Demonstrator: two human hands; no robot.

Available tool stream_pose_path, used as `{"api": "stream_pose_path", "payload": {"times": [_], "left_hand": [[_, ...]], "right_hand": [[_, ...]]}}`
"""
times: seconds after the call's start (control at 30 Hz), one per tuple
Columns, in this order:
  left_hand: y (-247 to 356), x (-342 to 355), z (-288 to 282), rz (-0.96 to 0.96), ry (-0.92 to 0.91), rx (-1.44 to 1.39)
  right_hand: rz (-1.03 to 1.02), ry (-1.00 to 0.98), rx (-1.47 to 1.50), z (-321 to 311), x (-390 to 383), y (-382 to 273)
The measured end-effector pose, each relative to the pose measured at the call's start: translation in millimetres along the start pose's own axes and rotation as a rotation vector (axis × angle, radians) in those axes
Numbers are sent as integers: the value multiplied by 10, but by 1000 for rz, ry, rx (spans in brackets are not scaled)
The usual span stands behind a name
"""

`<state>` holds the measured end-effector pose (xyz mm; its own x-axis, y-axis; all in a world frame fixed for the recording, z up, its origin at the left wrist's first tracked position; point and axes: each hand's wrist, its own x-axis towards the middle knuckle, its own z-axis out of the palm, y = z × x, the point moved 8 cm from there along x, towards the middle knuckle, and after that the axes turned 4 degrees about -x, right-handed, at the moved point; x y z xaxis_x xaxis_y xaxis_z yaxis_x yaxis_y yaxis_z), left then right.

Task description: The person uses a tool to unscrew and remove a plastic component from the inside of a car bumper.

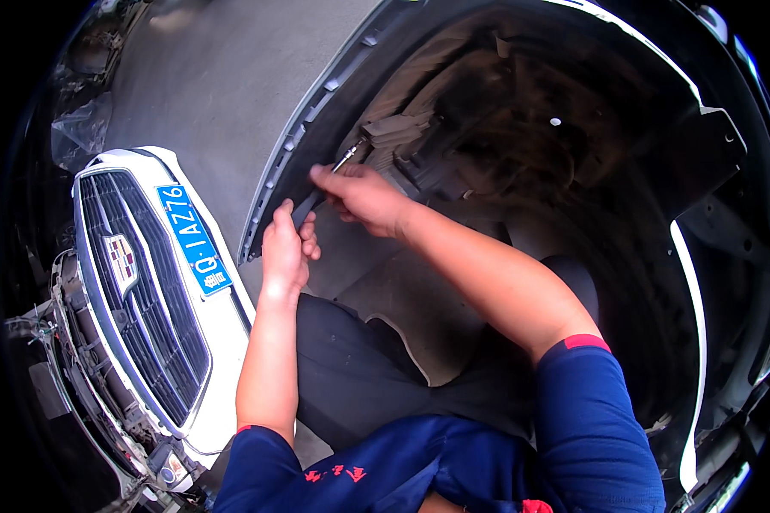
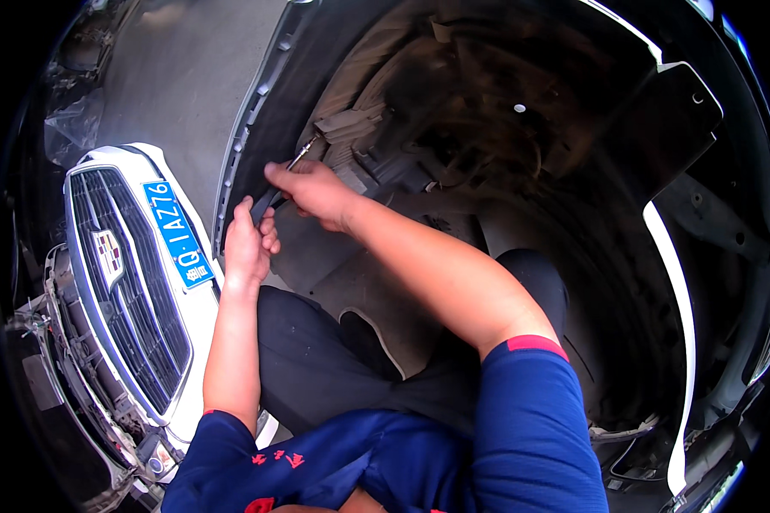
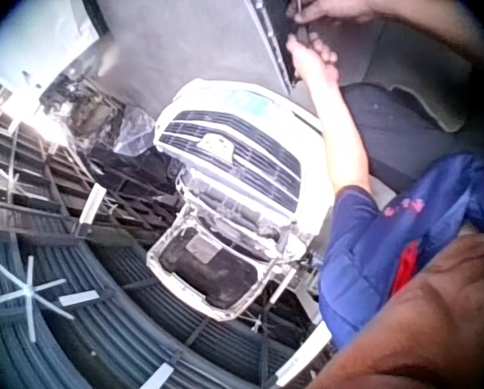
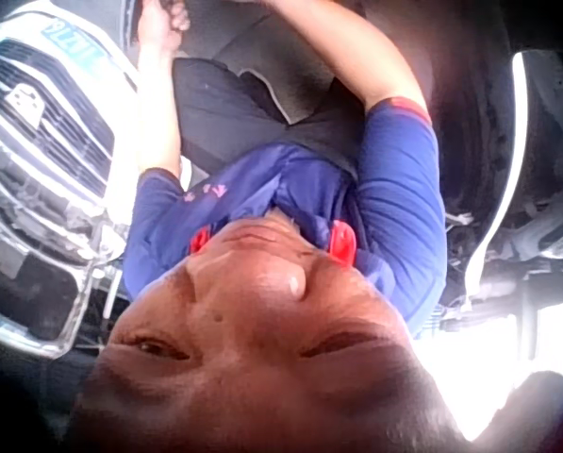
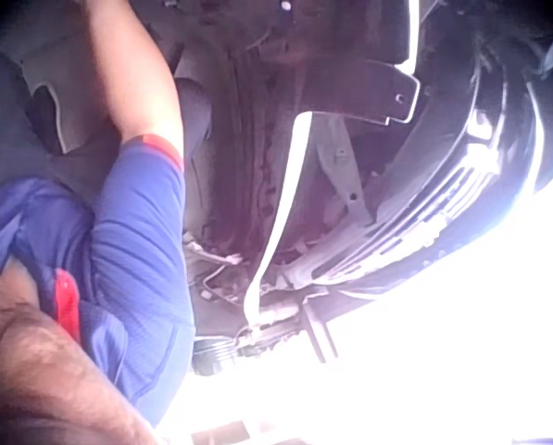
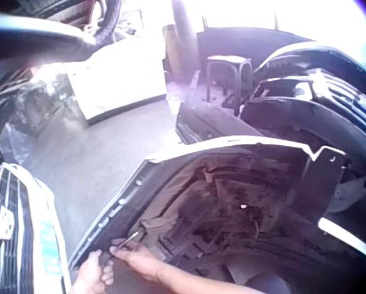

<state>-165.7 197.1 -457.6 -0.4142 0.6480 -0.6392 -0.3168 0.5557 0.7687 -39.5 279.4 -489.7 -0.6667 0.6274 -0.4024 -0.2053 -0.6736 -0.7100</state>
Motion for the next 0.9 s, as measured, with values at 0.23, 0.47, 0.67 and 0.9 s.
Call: {"api": "stream_pose_path", "payload": {"times": [0.23, 0.47, 0.67, 0.9], "left_hand": [[-107, 85, -47, -139, -145, -51], [279, -69, -123, 519, -61, 234], [-134, 121, -151, -195, -284, -17], [258, -42, -76, 575, -215, 292]], "right_hand": [[-78, -74, -85, 156, -12, 45], [71, 96, -283, 94, 0, 31], [24, 0, -135, 51, -34, 119], [-16, 277, -285, 113, -59, 32]]}}
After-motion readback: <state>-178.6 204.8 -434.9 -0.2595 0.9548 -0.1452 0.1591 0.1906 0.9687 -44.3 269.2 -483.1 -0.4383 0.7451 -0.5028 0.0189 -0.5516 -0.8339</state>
